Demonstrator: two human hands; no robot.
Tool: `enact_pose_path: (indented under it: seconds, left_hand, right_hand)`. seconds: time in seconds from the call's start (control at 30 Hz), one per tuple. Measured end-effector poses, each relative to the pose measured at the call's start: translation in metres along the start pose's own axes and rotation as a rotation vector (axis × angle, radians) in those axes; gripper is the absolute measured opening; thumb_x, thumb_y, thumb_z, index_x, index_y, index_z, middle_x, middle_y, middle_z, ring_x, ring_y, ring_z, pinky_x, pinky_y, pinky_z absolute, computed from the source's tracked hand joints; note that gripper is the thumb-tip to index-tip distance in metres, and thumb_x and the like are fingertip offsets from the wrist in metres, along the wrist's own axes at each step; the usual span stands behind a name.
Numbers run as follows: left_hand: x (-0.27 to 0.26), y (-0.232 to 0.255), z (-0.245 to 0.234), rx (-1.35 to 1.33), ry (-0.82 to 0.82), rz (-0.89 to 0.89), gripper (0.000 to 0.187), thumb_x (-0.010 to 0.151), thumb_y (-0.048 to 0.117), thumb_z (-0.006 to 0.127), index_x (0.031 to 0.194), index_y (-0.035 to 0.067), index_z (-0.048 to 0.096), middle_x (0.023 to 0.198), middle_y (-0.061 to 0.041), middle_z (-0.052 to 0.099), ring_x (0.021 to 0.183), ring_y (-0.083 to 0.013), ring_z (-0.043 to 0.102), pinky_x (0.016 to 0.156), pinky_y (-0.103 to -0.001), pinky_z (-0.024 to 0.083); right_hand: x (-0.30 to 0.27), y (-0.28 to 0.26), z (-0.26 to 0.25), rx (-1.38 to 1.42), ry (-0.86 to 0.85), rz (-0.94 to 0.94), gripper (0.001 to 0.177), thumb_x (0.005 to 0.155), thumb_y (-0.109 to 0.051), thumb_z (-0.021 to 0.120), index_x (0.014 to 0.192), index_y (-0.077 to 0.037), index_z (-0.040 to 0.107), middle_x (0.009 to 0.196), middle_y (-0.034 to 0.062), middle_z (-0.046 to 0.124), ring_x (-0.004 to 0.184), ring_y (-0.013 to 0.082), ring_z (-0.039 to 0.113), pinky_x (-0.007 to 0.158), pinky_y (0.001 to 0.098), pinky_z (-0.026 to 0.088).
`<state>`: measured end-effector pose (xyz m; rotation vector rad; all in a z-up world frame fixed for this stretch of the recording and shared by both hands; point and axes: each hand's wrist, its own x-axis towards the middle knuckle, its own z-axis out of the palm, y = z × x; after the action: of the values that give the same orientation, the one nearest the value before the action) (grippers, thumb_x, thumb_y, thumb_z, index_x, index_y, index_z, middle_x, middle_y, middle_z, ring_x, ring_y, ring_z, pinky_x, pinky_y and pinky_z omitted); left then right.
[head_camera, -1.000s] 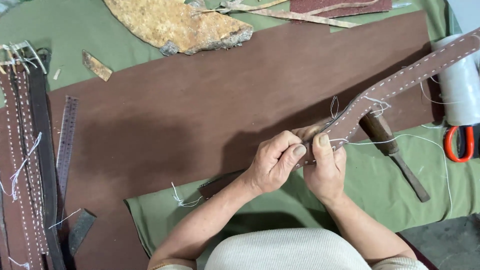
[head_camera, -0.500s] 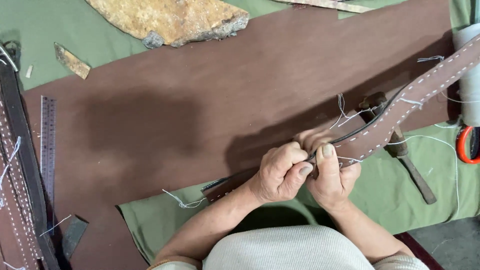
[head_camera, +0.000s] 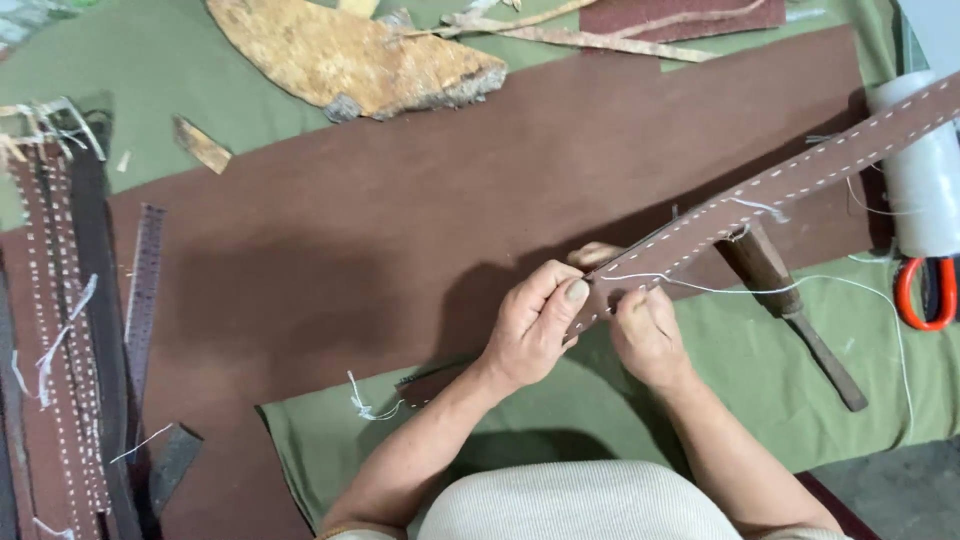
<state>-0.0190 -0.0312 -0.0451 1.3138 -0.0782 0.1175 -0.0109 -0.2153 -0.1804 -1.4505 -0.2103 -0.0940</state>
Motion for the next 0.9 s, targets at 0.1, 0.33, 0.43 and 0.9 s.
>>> enact_pose_path:
  seconds: [0.1, 0.33, 0.43, 0.9]
  left_hand:
    - [0.005, 0.019, -0.01, -0.045, -0.044, -0.036, 0.026, 0.108, 0.016, 0.05, 0.09, 0.002, 0.063, 0.049, -0.003, 0.047, 0.046, -0.0089, 0.048, 0.043, -0.023, 0.044]
    - [0.009, 0.046, -0.013, 0.332, 0.073, 0.273, 0.018, 0.104, 0.011, 0.057, 0.092, 0.0, 0.067, 0.056, -0.014, 0.053, 0.047, -0.0253, 0.053, 0.048, -0.035, 0.049]
    - [0.0, 0.043, -0.004, 0.253, 0.153, 0.259, 0.021, 0.104, 0.01, 0.056, 0.09, 0.0, 0.067, 0.052, -0.01, 0.051, 0.045, -0.0193, 0.052, 0.046, -0.03, 0.049]
    - [-0.02, 0.068, 0.018, -0.118, 0.22, -0.043, 0.022, 0.106, 0.023, 0.052, 0.09, 0.008, 0.053, 0.065, 0.003, 0.04, 0.046, -0.008, 0.041, 0.035, -0.025, 0.039]
  right_hand:
    - [0.003, 0.015, -0.02, -0.115, -0.435, -0.089, 0.018, 0.099, -0.004, 0.045, 0.09, 0.005, 0.057, 0.068, 0.0126, 0.051, 0.061, 0.0155, 0.046, 0.055, 0.039, 0.042]
    - [0.027, -0.129, 0.035, 0.05, -0.32, 0.037, 0.018, 0.099, -0.008, 0.061, 0.102, 0.007, 0.069, 0.072, 0.0131, 0.064, 0.062, 0.0185, 0.063, 0.058, 0.032, 0.056]
    - [0.009, -0.116, 0.033, -0.327, -0.217, -0.136, 0.02, 0.094, -0.01, 0.07, 0.11, 0.002, 0.071, 0.074, 0.0089, 0.065, 0.06, 0.0205, 0.061, 0.059, 0.0341, 0.054]
    - [-0.025, -0.14, 0.047, -0.245, -0.225, 0.003, 0.038, 0.104, -0.025, 0.054, 0.127, 0.004, 0.058, 0.076, 0.006, 0.065, 0.059, 0.0109, 0.05, 0.056, 0.0232, 0.048]
